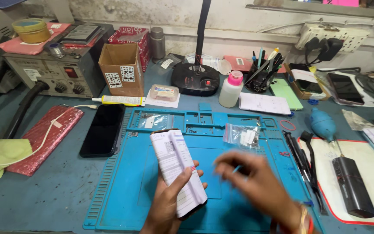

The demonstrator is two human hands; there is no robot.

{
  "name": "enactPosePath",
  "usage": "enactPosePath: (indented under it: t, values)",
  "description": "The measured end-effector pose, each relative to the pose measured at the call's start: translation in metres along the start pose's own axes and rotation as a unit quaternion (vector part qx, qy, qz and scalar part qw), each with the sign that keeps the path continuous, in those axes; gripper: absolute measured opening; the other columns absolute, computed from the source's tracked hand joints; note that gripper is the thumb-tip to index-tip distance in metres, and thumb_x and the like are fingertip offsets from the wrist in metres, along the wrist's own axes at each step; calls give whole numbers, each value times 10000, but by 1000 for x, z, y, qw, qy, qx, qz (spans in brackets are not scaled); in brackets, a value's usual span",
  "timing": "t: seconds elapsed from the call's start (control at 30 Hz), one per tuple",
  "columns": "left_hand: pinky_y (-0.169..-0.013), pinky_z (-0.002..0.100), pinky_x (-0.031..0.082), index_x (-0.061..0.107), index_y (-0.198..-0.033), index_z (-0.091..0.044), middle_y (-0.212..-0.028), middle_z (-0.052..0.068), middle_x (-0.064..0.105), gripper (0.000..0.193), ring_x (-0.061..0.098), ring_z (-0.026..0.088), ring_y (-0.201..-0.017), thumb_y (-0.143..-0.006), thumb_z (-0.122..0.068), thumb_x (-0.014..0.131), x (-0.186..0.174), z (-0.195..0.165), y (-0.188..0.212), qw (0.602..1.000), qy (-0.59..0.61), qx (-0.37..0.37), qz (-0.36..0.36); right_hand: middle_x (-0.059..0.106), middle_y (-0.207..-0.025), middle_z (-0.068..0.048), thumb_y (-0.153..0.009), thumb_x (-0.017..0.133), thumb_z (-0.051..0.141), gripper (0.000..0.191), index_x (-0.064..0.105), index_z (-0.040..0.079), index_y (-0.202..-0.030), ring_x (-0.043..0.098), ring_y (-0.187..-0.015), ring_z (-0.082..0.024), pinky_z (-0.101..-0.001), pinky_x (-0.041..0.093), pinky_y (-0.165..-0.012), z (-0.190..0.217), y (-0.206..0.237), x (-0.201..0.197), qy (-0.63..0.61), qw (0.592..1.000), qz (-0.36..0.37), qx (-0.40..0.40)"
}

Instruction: The person removes a rubber band and a clear case from a red smartphone, then pries off the back cover and places the phone face-down on a blue repair mat. They use a screwdriver to unscrew screws from the exposed rear panel of the phone.

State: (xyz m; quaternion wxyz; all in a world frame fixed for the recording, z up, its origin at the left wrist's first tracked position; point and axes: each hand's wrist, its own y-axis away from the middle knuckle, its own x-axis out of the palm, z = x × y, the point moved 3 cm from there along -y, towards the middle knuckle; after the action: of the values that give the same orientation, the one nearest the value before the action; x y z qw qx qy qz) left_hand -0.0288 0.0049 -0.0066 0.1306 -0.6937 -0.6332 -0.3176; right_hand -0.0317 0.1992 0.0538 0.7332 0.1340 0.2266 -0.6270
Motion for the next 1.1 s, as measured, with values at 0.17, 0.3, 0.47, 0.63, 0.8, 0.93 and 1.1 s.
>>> enactPosePath:
  t: [0.17,0.3,0.47,0.63,0.8,0.93,1.1]
  values:
    - [-900,404,531,336,-1547,-182,-1261,139,605,674,600,218,-1072,-939,-374,553,8,5,-3,997,-24,73,-24,780,-1239,-132,-944,723,147,263,749,29,-1178,769,-1124,-269,-364,607,-909,7,39,57,10,981,20,-192]
    - [-928,400,522,349,-1532,-173,-1238,141,595,612,605,228,-1082,-965,-310,536,17,6,-5,998,6,55,-43,667,-1356,-201,-884,735,165,428,683,53,-1294,671,-1216,-378,-436,541,-948,10,43,65,191,942,-103,-256]
    - [-896,385,540,332,-1542,-172,-1274,135,612,691,636,242,-1111,-890,-120,554,25,7,-3,997,65,50,-13,701,-1197,-152,-816,795,216,513,624,77,-1279,709,-1060,-326,-410,581,-832,9,35,49,135,973,-145,-117]
    - [-913,400,571,352,-1540,-110,-1282,158,628,737,665,276,-1135,-842,-65,583,27,8,-7,994,93,47,-42,720,-1129,-62,-802,745,192,453,623,128,-1234,781,-816,-229,-358,608,-599,9,24,32,63,978,-186,75]
    - [-934,425,594,364,-1462,-59,-1236,195,631,638,682,284,-1151,-882,-138,617,23,7,-11,990,118,15,-75,625,-1133,-114,-765,798,158,498,612,71,-1219,698,-783,-225,-319,569,-491,13,19,20,113,961,-251,-33]
    - [-921,423,603,408,-1440,-58,-1222,171,635,588,683,268,-1137,-900,-194,597,23,8,-12,988,144,9,-61,600,-1111,-115,-764,849,164,503,622,54,-1199,658,-750,-197,-305,534,-510,1,20,21,140,947,-278,-81]
    - [-912,415,593,431,-1435,-47,-1227,141,637,584,676,251,-1121,-897,-228,570,25,3,-9,983,178,49,9,739,-919,-78,-896,745,104,208,701,42,-1090,709,-745,-156,-289,575,-546,-29,17,31,-40,982,-183,10]
